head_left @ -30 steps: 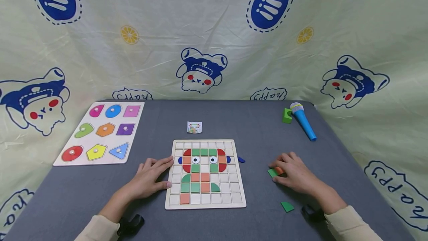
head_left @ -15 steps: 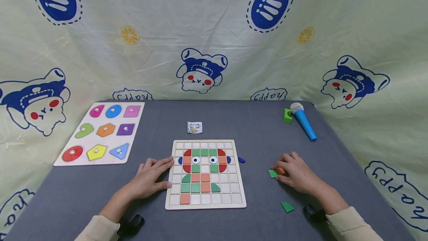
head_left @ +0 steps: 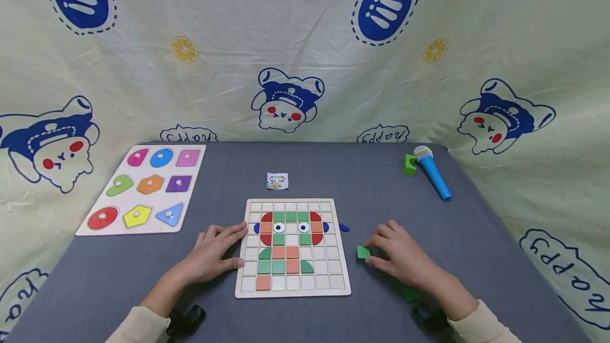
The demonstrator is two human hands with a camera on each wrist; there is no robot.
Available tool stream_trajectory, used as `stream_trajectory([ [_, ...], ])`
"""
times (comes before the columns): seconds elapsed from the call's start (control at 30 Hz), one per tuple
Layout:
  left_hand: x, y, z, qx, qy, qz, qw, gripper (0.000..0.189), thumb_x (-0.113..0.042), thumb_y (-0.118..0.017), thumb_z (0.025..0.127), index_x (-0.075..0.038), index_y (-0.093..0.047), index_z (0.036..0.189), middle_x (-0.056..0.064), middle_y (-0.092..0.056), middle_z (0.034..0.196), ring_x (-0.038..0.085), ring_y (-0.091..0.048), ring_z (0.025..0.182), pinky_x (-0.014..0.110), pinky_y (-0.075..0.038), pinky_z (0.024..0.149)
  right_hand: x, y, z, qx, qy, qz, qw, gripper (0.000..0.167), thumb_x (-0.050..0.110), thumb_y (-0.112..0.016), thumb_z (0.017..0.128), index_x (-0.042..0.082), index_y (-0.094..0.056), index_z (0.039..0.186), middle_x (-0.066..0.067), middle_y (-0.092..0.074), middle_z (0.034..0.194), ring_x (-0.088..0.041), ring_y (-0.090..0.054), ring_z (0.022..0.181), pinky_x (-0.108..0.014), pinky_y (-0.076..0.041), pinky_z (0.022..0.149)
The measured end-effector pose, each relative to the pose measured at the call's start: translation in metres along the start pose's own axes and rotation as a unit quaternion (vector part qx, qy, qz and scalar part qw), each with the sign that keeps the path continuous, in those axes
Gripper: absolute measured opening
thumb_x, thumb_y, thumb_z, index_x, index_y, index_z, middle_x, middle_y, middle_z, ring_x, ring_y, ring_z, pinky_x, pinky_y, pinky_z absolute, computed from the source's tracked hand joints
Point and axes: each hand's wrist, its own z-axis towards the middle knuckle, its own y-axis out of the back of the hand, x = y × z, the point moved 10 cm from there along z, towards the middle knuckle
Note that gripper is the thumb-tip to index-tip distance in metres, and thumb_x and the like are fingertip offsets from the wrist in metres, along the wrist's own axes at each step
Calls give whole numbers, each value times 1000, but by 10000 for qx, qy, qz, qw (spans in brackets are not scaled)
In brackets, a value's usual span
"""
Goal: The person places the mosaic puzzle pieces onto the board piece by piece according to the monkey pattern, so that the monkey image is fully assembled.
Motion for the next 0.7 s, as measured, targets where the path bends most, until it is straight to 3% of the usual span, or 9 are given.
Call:
stream_trajectory([
  [0.23,-1,1,-1,-25,-75,-11,10000,70,-36,-71,82,-16,-43,143,-1,-38,151,21,-38,111,35,-24,78,48,-10,14,51,349,436,9984,26,38,-77,75,24,-70,96,10,-56,90,-4,-39,85,-28,-37,74],
  [0.53,-1,1,0,-5,-53,-29,10000,70,-36,-70,82,-16,-43,143,-1,-38,151,22,-38,112,36,-25,79,110,-24,37,-55,934,450,9946,26,41,-75,76,23,-71,94,11,-56,90,-6,-43,88,-28,-38,77],
  [0.7,-1,1,-1,-17,-57,-11,10000,70,-36,-71,82,-16,-43,143,-1,-38,151,21,-38,112,36,-25,79,133,-31,45,-11,1136,447,9925,23,41,-74,77,24,-69,92,11,-56,88,-7,-43,86,-27,-38,77],
])
